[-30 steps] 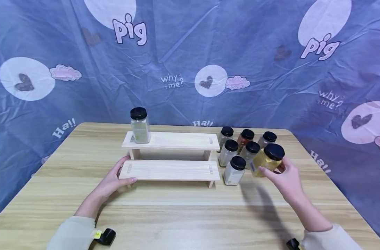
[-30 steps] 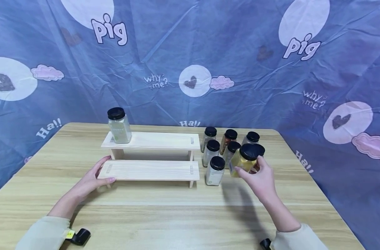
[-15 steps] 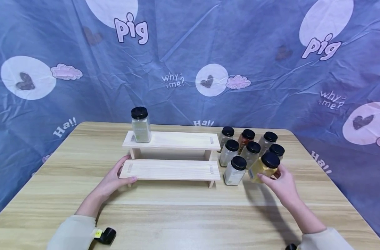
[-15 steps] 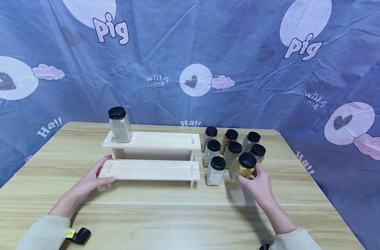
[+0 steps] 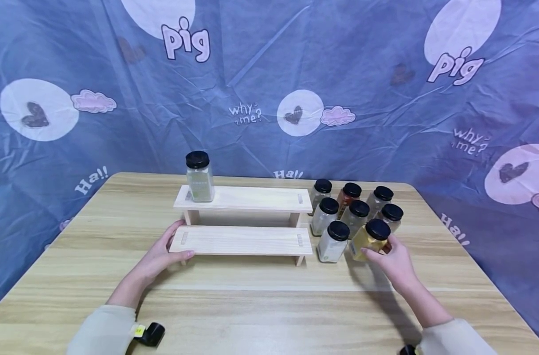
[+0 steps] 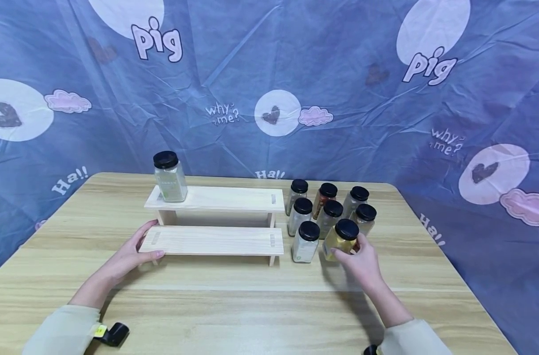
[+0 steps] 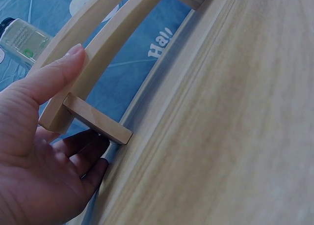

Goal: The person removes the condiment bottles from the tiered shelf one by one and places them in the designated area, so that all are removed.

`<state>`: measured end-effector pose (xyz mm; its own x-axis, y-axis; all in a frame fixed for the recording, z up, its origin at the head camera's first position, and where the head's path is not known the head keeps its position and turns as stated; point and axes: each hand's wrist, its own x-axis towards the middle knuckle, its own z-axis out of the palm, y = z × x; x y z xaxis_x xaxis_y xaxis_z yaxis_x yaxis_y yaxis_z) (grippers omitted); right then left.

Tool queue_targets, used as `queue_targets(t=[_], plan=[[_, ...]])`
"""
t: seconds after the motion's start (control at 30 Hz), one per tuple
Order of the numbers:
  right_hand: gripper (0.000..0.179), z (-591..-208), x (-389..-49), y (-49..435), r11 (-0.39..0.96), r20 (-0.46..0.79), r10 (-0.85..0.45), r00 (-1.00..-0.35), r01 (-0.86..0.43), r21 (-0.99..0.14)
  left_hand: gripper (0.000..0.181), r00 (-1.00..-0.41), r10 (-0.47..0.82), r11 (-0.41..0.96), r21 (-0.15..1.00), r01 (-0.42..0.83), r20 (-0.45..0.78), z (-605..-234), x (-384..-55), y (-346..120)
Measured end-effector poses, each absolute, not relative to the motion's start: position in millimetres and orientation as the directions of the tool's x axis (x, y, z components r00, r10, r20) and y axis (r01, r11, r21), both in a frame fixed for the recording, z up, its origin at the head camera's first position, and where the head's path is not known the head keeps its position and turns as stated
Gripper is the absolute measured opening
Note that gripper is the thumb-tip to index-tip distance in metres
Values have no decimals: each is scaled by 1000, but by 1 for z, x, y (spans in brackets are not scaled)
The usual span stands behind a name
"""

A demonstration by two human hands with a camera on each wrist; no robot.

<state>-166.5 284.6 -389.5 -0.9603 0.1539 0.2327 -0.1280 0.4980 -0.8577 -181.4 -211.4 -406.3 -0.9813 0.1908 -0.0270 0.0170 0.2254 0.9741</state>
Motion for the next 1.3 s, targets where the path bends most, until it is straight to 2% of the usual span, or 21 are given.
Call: queue_targets(t=[0.5,0.7,0.87,1.3], plan=[[45,-413,-178,290,548,257,159,-953,-132,-826,89,-979,202,212,977,30,-14,-407,-182,-211],[48,-392,-169,274,507,188,151,-971,-88,-857,89,-980,201,212,977,27,-17,-406,-181,-212],[49,-379,-163,264,534,138,158,-978,-33,-845,90,-979,204,213,977,24,-20,-404,-180,-212],[45,-385,-167,263,542,160,162,-974,-48,-839,89,-979,201,200,980,14,-27,-402,-179,-211]])
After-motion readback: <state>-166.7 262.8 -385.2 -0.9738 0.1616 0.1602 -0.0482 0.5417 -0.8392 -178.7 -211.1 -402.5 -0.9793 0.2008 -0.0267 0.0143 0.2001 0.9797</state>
